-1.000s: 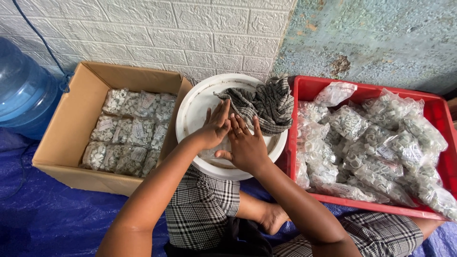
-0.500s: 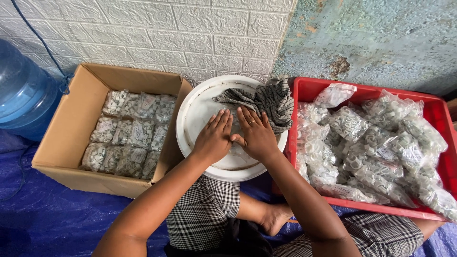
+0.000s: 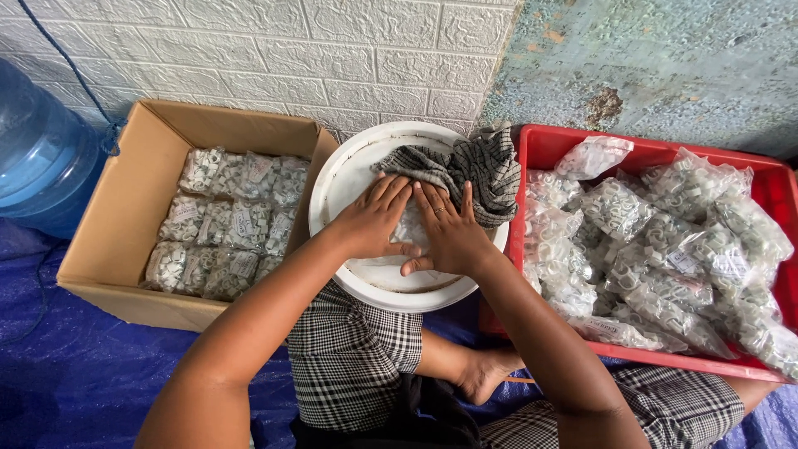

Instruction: The person is taking small plastic-wrapped components from a red bin, wrapping them in a grey cloth, and then neatly packing them into a cardboard box while sitting on the floor.

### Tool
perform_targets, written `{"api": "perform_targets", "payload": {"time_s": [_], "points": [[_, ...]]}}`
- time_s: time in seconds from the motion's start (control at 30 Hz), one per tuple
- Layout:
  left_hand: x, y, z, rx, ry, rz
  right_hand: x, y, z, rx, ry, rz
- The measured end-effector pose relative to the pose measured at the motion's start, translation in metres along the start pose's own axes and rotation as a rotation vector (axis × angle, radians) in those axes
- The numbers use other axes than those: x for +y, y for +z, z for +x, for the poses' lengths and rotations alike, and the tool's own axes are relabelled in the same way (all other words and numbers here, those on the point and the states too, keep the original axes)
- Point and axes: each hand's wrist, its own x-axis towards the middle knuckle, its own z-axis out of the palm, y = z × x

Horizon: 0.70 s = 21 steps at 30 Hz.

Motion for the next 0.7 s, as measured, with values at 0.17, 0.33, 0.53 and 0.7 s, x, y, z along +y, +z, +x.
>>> {"api": "perform_targets", "payload": {"time_s": [0.17, 0.33, 0.53, 0.7], "points": [[0.001, -0.023, -0.004, -0.121, -0.005, -0.039, 0.002, -0.020, 0.003, -0.053, -0.018, -0.025], [-0.007, -0.024, -0.001, -0.131, 0.039, 0.013, 0.004, -0.010, 0.009, 0.010, -0.033, -0.043], [-0.010, -0.018, -0.001, -0.057, 0.131, 0.154, -0.001, -0.012, 0.004, 0.086, -0.040, -0.169], [-0.012, -0.020, -0.005, -0.095, 0.120, 0.090, -0.011, -0.022, 0.003, 0.140, -0.087, -0.227]]}}
